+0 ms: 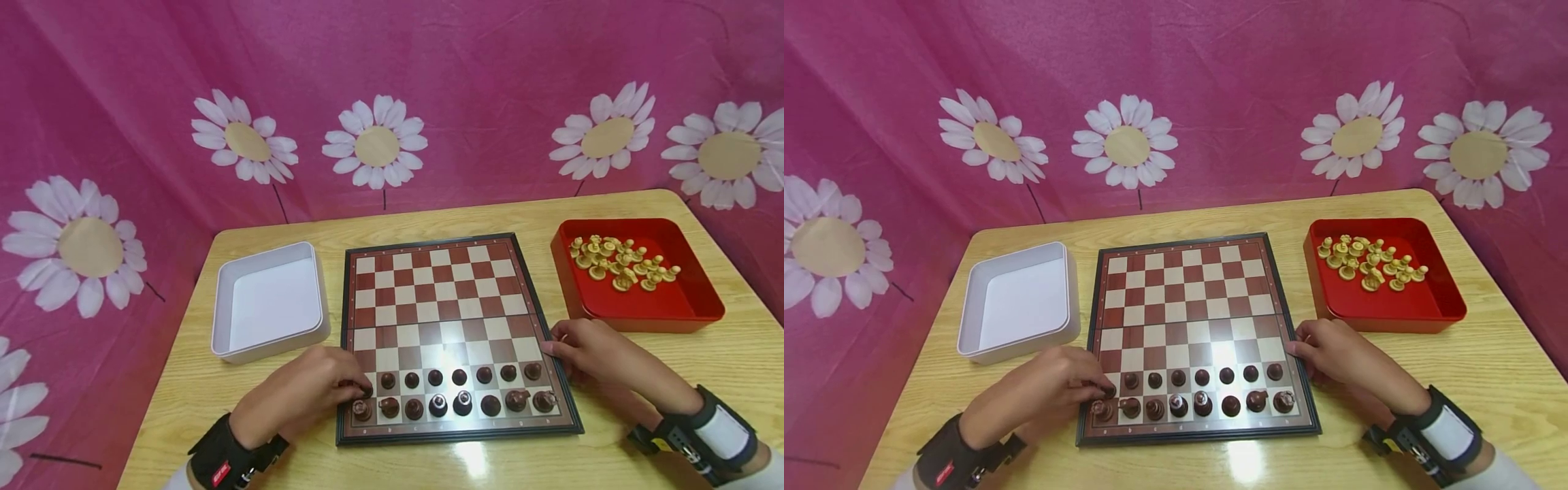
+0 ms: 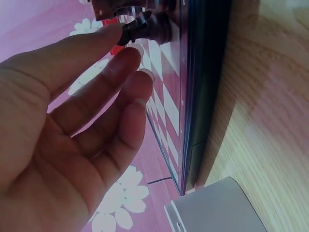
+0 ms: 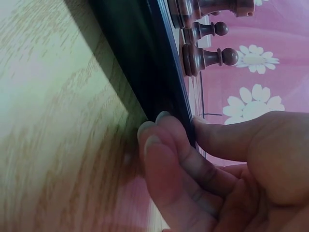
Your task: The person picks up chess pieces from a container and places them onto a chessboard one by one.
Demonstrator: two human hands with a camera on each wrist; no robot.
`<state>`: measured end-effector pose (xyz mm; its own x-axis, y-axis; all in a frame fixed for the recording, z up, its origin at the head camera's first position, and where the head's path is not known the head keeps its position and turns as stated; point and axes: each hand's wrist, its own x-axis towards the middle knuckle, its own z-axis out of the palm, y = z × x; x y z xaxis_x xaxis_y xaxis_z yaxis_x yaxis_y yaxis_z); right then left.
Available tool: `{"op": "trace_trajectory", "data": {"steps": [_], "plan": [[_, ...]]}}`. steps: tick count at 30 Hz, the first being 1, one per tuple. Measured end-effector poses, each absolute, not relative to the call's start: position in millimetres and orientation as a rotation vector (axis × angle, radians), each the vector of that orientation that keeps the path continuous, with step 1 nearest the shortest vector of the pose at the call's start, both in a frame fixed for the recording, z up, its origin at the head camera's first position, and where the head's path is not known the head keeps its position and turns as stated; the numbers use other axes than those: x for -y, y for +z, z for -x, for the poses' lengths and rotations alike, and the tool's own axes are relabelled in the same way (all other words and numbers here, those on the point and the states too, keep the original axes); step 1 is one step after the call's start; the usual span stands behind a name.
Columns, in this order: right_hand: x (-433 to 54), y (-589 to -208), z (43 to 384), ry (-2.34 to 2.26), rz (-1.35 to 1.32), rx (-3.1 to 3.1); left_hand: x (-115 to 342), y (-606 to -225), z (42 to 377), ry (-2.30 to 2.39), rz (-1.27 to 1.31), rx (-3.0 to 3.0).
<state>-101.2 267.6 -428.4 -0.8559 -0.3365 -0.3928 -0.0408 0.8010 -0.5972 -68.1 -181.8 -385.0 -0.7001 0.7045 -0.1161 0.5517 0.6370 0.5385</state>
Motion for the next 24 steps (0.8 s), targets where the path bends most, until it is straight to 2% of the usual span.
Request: {"op": "trace_trajectory", "data": {"steps": [13,24], "plan": [[-268.4,-428.8,100.8,-0.847,0.276,-2.481,176.2,-386.8,66.7,0.577,-1.057,-2.637],[-266.8,-429.4,99.8,-0.850,0.251,-2.477,178.1,-387.0,69.4,0.579,-0.962,-2.616]]}}
